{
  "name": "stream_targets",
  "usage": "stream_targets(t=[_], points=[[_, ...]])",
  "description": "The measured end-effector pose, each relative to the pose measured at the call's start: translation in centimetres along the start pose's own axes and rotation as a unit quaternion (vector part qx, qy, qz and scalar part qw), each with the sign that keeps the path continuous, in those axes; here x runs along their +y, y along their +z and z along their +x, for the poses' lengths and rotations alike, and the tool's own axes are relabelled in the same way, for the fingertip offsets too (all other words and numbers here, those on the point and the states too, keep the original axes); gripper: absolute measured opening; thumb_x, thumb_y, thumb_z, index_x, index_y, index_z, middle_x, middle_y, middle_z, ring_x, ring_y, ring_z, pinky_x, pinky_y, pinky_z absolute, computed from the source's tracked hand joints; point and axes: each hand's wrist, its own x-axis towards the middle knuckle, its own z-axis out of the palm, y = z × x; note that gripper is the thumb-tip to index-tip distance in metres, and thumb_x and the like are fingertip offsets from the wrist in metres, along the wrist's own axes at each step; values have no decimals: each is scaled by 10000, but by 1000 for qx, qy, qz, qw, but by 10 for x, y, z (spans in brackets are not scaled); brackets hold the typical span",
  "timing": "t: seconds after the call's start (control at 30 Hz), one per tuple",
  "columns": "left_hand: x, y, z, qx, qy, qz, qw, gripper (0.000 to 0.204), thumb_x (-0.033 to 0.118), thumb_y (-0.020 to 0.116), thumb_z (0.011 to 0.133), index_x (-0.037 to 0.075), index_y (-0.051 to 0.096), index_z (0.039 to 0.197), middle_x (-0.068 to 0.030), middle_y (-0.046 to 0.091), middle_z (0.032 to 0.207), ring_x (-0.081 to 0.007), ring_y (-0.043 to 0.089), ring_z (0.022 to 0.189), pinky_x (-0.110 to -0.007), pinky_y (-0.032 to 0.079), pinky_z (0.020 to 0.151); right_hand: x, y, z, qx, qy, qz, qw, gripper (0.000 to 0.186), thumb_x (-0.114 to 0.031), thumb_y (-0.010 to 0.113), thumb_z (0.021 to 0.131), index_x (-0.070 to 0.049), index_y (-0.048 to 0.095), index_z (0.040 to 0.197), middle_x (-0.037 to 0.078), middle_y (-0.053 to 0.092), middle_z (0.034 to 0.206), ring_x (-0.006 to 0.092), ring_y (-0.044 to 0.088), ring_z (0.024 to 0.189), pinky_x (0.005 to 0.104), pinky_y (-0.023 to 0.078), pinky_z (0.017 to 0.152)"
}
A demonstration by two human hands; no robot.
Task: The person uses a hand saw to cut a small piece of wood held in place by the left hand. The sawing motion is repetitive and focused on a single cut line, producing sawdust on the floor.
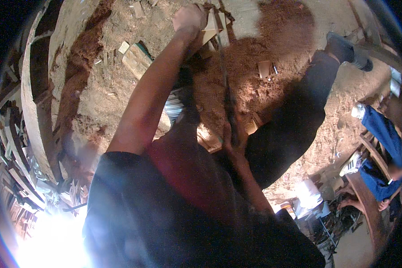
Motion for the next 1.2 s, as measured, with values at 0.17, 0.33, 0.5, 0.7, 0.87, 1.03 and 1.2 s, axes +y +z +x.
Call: stream_targets(t=[0.17,0.33,0.5,0.7,0.87,1.03,1.2], points=[[-14,20,5,38,0,-23,999,610,501,475,1017,-28,609,1289,-266,729,892,-466,704,808,-579,539,704,-15,6,67,-35,104,80,991,478,-282,549,1085,-4,516,1472,107,672,955,172,625,827,350,515,744],[-44,57,35,79,48,34,995,701,469,473,1020,-112,486,1414,-257,733,957,-443,697,769,-573,522,647,-46,24,108,9,80,103,991,471,-302,560,1079,5,544,1435,43,622,833,105,549,724,320,473,631],[-59,84,45,158,99,141,972,589,424,450,1041,-84,591,1303,-307,701,1036,-440,677,730,-575,528,651,-5,-6,-17,-3,87,47,995,464,-305,561,1075,3,555,1422,45,613,815,107,539,705,315,466,612],[-22,49,15,-14,55,58,997,654,473,440,1047,-81,475,1392,-330,677,1142,-467,690,838,-591,536,731,-58,7,134,-23,137,65,988,311,-293,567,1073,-35,619,1239,36,606,801,111,543,700,316,462,627],[-1,22,9,2,27,80,996,650,574,443,1000,7,731,1130,-299,720,1101,-477,703,1048,-583,550,929,19,18,19,125,2,-42,991,382,-284,563,1073,-29,599,1355,81,663,863,139,602,752,334,504,687],[-53,61,32,185,109,-52,975,693,453,451,1053,-79,390,1492,-356,673,1119,-504,682,878,-593,537,744,-30,10,51,13,107,83,991,439,-283,567,1072,-26,560,1429,98,690,936,145,625,794,329,518,704],[-65,64,48,79,117,65,988,571,423,442,1056,-23,509,1406,-361,671,1084,-505,681,859,-597,532,723,-40,20,117,-9,97,109,989,419,-229,571,1072,-22,547,1435,110,692,969,158,636,820,332,525,730]])
